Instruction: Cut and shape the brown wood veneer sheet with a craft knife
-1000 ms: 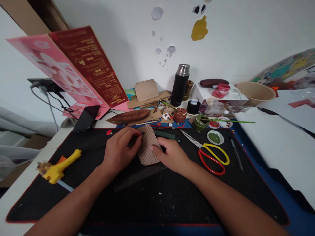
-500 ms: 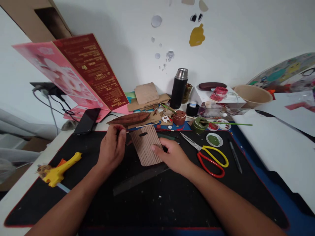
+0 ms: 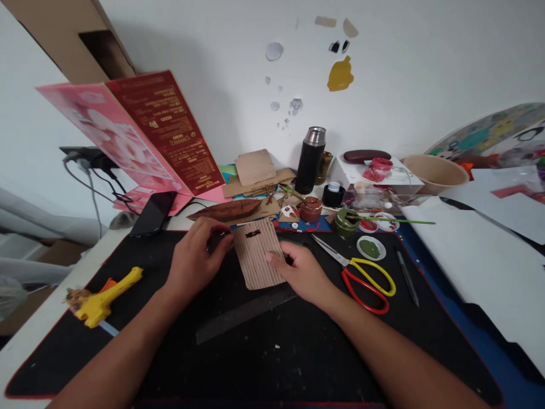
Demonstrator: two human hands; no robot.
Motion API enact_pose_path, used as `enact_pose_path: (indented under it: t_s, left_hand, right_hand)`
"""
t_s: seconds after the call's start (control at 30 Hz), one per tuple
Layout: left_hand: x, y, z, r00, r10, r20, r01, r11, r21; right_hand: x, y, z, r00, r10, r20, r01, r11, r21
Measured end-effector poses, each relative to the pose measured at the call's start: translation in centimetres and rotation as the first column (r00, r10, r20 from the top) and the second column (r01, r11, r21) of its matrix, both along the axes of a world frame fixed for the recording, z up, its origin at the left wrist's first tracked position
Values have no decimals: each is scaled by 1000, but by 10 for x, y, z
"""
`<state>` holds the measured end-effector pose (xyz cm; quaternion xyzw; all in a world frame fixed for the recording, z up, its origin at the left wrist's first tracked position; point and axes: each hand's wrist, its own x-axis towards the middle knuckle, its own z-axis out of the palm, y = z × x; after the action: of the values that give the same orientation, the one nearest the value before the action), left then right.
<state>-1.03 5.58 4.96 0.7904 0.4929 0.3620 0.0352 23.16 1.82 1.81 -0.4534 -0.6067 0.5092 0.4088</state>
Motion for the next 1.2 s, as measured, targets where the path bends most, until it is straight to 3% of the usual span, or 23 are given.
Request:
enact_pose_path:
  t_s: [0.13, 0.5, 0.87, 1.07, 1.2]
  left_hand:
    - [9, -6, 1, 990, -112, -88, 123, 984, 131]
    - [17, -5, -3, 979, -125, -160, 150, 975, 162]
    - [19, -4, -9, 987, -125, -101, 133, 988, 82]
    - [12, 0, -6, 999, -32, 2, 32, 998, -58]
    - [0, 3, 2, 1000, 25, -8, -26, 991, -130]
  right_hand:
    - [-1, -1, 1, 1000, 4, 30, -4, 1000, -3]
    - [-2, -2, 0, 995, 4, 99, -6, 1000, 17]
    - [-2, -3, 2, 996, 11, 88, -13, 1000, 20]
    - [-1, -3, 3, 999, 14, 41, -14, 1000, -1]
    - [0, -1, 3, 1000, 8, -28, -8, 1000, -11]
